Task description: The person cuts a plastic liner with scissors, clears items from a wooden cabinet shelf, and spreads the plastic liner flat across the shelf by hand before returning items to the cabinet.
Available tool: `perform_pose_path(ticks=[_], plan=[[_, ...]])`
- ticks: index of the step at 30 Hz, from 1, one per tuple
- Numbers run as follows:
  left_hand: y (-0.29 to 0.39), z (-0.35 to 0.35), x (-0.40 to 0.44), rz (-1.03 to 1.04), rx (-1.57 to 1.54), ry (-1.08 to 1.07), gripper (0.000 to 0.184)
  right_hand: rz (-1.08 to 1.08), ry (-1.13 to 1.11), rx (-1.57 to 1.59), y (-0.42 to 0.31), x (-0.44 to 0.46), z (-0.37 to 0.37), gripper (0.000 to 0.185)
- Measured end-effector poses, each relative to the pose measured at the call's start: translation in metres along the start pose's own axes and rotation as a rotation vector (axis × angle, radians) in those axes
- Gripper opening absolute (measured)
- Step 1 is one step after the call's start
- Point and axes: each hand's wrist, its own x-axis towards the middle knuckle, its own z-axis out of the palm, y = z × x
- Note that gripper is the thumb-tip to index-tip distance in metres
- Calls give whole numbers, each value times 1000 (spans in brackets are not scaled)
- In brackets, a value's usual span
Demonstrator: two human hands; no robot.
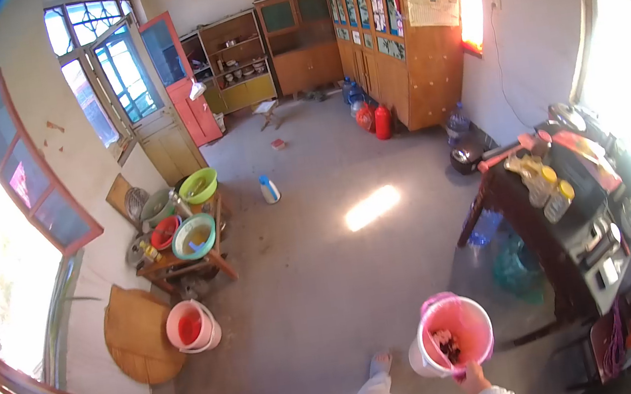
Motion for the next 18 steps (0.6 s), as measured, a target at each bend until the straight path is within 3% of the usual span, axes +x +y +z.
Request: perform_pose_path(ticks=[3,6,8,11,13,15,17,18], plan=[[79,-59,94,-1,94,-105,48,80,180,303,-34,64,15,19],[139,-102,171,39,-158,39,45,112,253,427,-80,97,45,24],[188,-135,200,5,-340,73,37,202,327,517,-86,167,19,23],[179,-120,258,24,-730,42,30,291,384,658,-104,247,-8,20],[170,-107,271,-136,-736,-12,25,341,455,742,-120,289,-15,20],[158,-85,268,-252,-684,-14,24,340,423,787,-132,342,-34,21],[117,-50,254,-393,-424,-182,57,275,452,833,-127,391,-52,21],[100,-17,244,-349,-34,-105,47,241,469,859,-122,418,-66,21]])
